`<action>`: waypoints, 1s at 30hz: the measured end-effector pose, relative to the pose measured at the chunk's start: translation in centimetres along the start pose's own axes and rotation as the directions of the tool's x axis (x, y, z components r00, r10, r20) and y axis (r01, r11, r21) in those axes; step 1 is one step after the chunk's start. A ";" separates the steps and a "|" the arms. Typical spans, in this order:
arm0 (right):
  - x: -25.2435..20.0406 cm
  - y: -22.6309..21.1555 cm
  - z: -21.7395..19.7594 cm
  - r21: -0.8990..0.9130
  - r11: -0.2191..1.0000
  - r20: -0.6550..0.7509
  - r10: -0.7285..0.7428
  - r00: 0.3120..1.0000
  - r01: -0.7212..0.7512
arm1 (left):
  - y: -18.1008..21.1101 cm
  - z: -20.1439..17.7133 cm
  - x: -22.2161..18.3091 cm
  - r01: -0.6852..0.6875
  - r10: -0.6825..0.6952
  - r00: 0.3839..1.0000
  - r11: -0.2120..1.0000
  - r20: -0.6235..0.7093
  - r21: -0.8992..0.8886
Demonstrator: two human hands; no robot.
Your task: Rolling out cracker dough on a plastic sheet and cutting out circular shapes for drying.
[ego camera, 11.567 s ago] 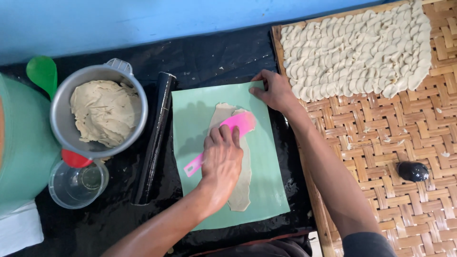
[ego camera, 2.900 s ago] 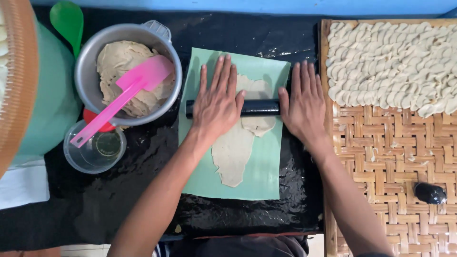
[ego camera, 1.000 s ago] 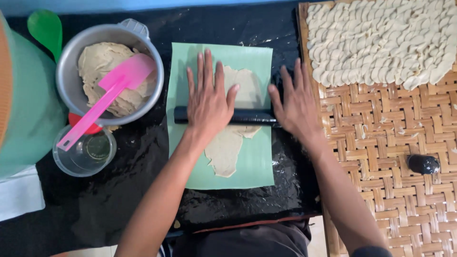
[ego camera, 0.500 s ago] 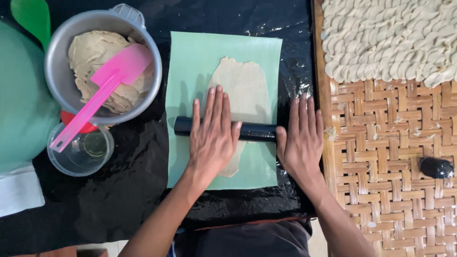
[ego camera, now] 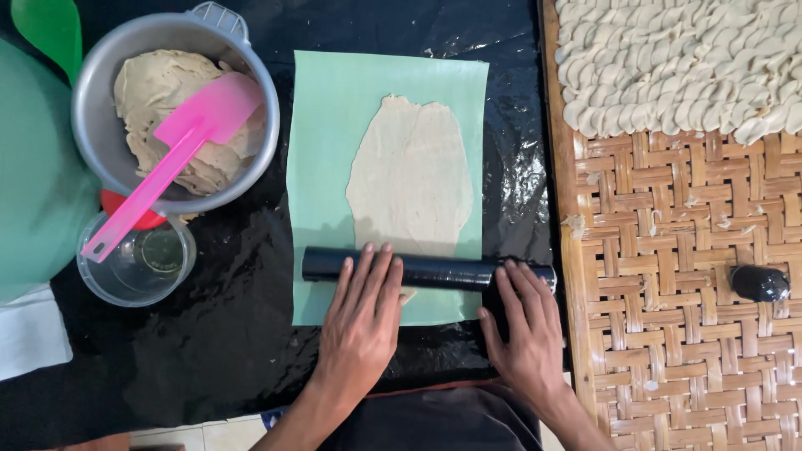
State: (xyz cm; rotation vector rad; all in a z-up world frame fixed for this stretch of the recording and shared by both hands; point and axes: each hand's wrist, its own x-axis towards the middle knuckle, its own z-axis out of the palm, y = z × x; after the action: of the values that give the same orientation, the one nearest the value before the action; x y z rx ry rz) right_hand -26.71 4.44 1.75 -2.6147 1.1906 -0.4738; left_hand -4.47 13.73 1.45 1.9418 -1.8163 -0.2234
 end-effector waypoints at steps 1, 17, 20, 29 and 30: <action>0.0 -0.1 -0.1 -0.001 1.000 -0.001 0.000 1.000 0.000 | 0.1 -0.2 0.2 -0.001 0.001 1.000 1.000 -0.001 -0.001; 6.2 1.3 -1.4 0.080 0.996 0.087 0.037 0.996 -0.044 | -1.9 -1.1 4.5 -0.139 0.139 0.975 0.990 0.175 -0.009; 7.6 1.7 -0.5 0.069 0.998 0.077 0.003 0.997 -0.009 | -1.9 -0.5 5.2 -0.104 0.096 0.986 0.993 0.135 0.054; 17.0 4.9 2.3 -0.028 0.999 -0.007 -0.045 0.999 0.045 | -6.1 1.9 14.5 -0.026 0.025 1.000 0.990 0.011 0.140; 18.2 5.3 2.5 0.021 0.999 -0.046 -0.033 0.998 0.034 | -6.6 1.7 15.7 0.011 -0.013 1.000 0.992 0.020 0.129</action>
State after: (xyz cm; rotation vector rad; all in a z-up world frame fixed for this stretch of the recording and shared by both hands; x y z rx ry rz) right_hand -18.14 -12.62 1.20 -2.6224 1.1504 -0.5531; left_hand 2.47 -1.86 0.08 2.0454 -1.8747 -0.1334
